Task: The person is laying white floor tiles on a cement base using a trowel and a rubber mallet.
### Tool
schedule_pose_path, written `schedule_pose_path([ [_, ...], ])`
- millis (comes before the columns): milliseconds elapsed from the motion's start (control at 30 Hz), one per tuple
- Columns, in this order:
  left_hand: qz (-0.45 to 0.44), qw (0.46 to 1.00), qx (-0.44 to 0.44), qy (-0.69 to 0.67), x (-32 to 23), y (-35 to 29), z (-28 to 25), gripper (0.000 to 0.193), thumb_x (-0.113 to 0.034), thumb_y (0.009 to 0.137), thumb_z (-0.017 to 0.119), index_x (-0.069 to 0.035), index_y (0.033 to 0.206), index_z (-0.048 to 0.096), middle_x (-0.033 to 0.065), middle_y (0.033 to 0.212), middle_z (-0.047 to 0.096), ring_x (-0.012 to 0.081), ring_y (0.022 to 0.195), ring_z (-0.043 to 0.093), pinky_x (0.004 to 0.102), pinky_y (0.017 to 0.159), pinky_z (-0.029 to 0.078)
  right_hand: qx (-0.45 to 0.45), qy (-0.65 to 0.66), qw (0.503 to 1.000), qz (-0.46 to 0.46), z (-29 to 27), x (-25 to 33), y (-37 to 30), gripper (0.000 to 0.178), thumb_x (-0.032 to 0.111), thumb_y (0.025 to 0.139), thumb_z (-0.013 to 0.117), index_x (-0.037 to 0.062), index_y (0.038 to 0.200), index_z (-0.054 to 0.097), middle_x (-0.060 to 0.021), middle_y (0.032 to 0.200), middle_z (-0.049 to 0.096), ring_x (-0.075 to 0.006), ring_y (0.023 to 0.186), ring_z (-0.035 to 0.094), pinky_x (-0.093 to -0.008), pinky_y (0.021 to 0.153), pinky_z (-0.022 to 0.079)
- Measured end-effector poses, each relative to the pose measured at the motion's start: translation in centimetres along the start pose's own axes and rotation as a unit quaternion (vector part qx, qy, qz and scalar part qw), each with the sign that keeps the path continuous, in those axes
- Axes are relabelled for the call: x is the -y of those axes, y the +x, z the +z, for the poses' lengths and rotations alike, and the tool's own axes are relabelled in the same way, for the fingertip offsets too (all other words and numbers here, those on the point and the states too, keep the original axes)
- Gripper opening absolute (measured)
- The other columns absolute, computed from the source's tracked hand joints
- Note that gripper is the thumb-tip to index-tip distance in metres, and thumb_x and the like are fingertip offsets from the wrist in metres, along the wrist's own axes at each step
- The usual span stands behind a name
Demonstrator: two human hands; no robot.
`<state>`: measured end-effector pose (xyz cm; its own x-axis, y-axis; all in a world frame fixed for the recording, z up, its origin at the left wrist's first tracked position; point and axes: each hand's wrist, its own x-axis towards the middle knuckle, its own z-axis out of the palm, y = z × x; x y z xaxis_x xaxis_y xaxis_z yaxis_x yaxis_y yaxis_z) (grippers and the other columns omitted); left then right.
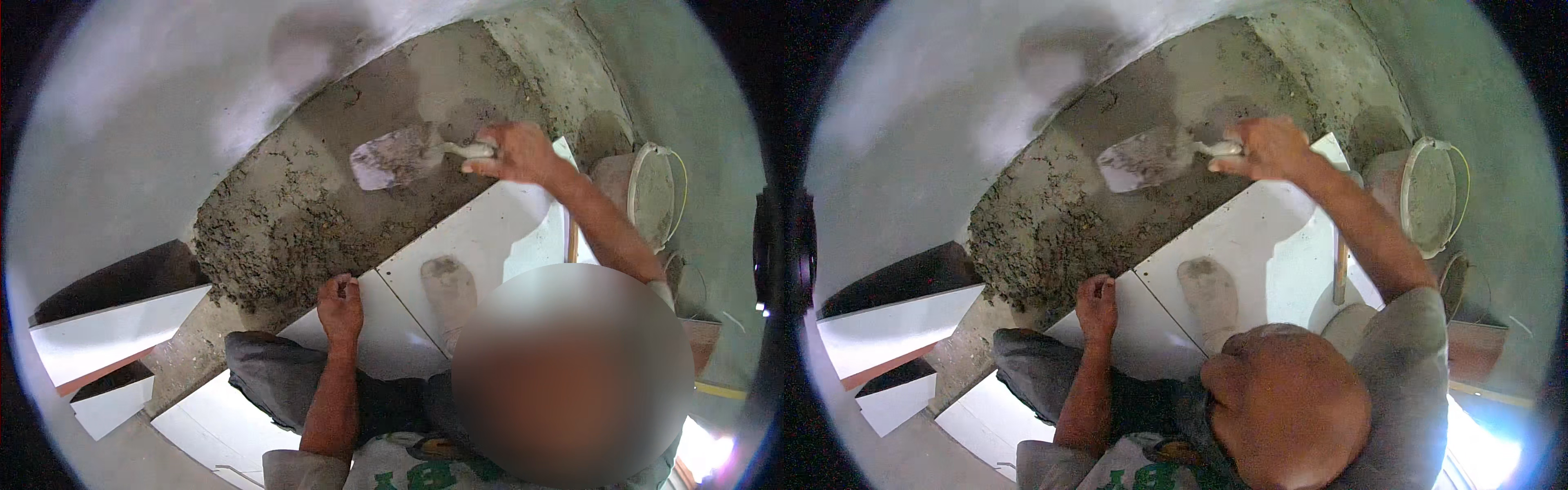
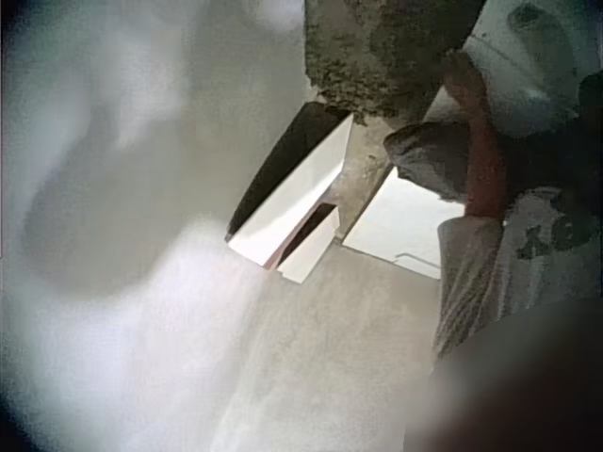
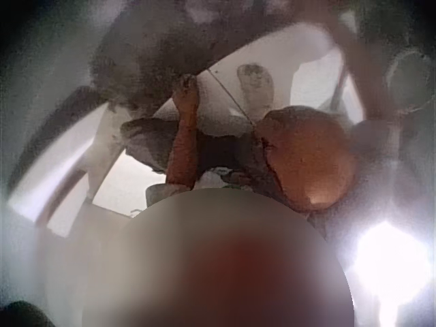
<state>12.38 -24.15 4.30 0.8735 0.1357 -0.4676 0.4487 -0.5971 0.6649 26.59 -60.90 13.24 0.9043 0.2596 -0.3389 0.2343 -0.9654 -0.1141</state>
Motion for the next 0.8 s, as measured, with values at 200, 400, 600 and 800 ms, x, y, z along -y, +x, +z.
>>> schedule_pose_path([
  [200,0.178,0.961,-0.008,0.211,-2.6,-1.0,0.6,0.026,-0.017,0.082,0.061,-0.005,0.104,0.059,0.015,0.105,0.055,0.0316,0.098,0.052,0.0459,0.085,0.037,-0.078,0.048,0.992,-0.089,4.9,2.0,-2.7,0.039,0.042,0.075,0.065,0.0095,0.093,0.056,-0.0142,0.082,0.059,-0.0341,0.074,0.061,-0.0464,0.063,0.049],
  [400,0.246,0.952,0.033,0.178,-4.0,-1.0,2.0,0.032,-0.019,0.081,0.061,-0.006,0.11,0.058,0.0113,0.111,0.055,0.0292,0.102,0.049,0.0461,0.091,0.031,-0.03,0.144,0.989,0.004,3.2,3.8,-4.2,0.031,0.022,0.071,0.068,0.0059,0.093,0.052,-0.0137,0.075,0.058,-0.0331,0.07,0.061,-0.0427,0.062,0.05],
  [600,0.258,0.949,0.113,0.138,-4.3,-1.0,2.5,0.033,-0.022,0.085,0.057,-0.007,0.114,0.058,0.0137,0.116,0.054,0.0314,0.102,0.049,0.0474,0.091,0.03,0.046,0.078,0.996,0.013,5.0,3.0,-3.9,0.03,0.02,0.07,0.067,0.0068,0.09,0.05,-0.0129,0.075,0.057,-0.033,0.071,0.061,-0.043,0.061,0.049],
  [800,0.207,0.941,0.123,0.24,-3.3,-1.5,3.0,0.048,-0.027,0.083,0.062,-0.017,0.128,0.049,0.0155,0.132,0.04,0.0338,0.118,0.039,0.0537,0.097,0.024,0.034,0.043,0.998,0.033,4.0,4.3,-2.9,0.028,0.022,0.07,0.066,0.0079,0.089,0.049,-0.0121,0.076,0.056,-0.0332,0.071,0.06,-0.0442,0.062,0.048],
])
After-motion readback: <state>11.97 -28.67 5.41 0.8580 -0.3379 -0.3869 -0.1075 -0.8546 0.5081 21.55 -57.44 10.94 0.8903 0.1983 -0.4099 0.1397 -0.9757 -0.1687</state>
